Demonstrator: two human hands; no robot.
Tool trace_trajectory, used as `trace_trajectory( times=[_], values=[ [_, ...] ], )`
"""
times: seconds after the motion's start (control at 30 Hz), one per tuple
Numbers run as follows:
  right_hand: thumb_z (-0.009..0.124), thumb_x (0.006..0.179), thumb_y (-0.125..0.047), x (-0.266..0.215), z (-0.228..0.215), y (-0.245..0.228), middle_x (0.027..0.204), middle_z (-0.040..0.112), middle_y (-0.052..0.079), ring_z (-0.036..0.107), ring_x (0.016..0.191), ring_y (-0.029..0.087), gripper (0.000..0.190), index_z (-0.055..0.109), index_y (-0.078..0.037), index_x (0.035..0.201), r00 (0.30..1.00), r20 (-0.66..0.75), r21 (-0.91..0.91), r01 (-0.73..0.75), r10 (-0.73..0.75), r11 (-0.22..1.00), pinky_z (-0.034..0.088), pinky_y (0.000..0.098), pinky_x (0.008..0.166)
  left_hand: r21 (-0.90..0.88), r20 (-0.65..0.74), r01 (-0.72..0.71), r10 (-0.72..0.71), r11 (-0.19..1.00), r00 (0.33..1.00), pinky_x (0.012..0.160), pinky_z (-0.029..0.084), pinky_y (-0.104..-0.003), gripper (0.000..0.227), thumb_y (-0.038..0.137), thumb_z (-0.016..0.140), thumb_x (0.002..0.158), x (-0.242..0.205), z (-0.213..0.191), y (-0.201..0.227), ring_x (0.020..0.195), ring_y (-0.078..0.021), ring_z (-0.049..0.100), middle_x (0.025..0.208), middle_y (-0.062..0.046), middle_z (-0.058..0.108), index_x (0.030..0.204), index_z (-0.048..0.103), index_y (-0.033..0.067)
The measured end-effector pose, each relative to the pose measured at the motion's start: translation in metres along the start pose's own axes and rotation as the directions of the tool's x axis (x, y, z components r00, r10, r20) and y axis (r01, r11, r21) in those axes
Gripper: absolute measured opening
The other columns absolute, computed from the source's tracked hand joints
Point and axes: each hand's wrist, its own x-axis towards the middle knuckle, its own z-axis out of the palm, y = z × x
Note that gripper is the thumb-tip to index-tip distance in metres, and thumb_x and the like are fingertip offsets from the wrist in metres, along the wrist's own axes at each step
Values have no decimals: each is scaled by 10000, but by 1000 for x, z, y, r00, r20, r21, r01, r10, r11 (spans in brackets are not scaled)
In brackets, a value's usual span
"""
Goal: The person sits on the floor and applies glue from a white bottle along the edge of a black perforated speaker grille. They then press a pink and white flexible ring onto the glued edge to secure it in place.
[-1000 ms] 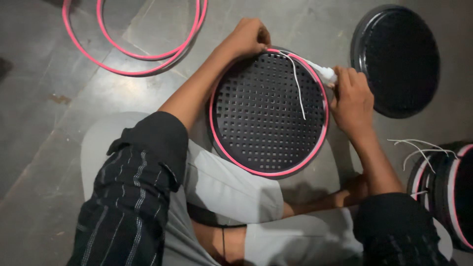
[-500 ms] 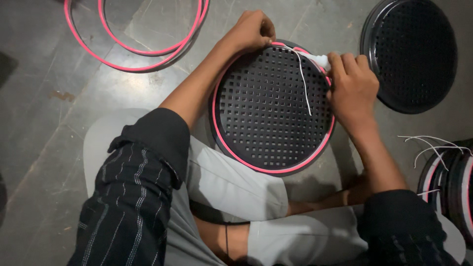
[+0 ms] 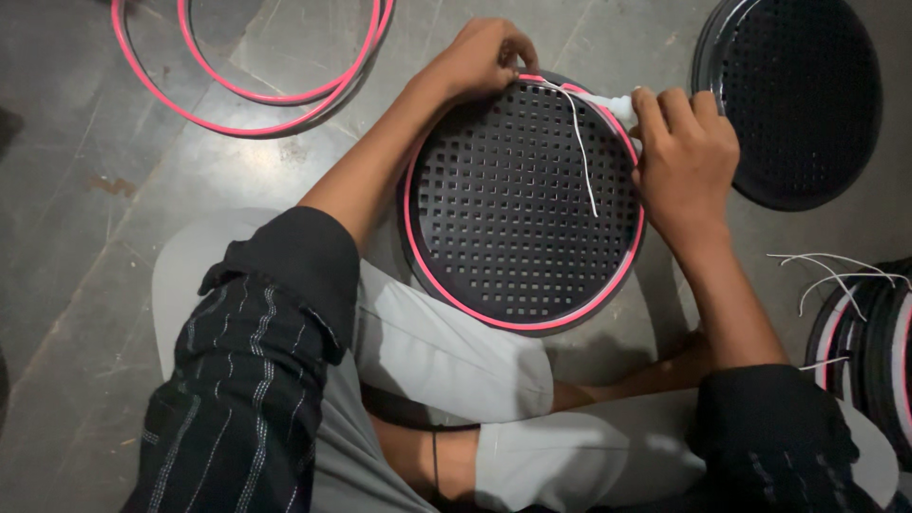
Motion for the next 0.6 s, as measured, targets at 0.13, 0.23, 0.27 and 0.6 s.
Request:
trace_trajectory(
  times=[0.13, 0.23, 0.27, 0.6],
  values=[
    [804, 821, -89, 0, 0, -1, 973, 611, 51, 579, 951, 271, 393, 691, -79, 1198, 1000, 10, 18, -15, 15, 1000, 448, 399, 754, -39, -6, -25, 24, 999, 1000, 721, 576, -360, 296, -42, 674, 751, -1, -1, 0, 802, -255, 738, 877, -152, 764, 989, 809, 70],
    [800, 811, -81, -2, 0, 2, 964, 614, 54, 578, 944, 278, 382, 695, -80, 1178, 1000, -5, 27, -26, 27, 999, 442, 402, 747, -62, 5, -40, 40, 997, 999, 753, 594, -335, 327, -74, 635, 741, -3, -3, 2, 822, -244, 759, 903, -151, 779, 989, 807, 52],
    [795, 801, -73, -3, 1, 3, 963, 616, 55, 578, 942, 280, 381, 697, -82, 1169, 999, -14, 28, -30, 30, 999, 439, 402, 743, -45, 12, -44, 45, 998, 999, 751, 591, -337, 337, -81, 636, 731, -4, -4, 3, 821, -251, 756, 901, -158, 776, 989, 811, 48],
    [797, 817, -62, -4, 2, 3, 932, 603, 51, 583, 937, 278, 319, 699, -91, 1119, 999, -3, 20, -49, 49, 999, 437, 405, 739, -14, -20, -48, 48, 999, 999, 791, 602, -357, 264, -90, 687, 748, -8, -7, 11, 881, -268, 765, 946, -173, 766, 949, 813, 25]
  ],
)
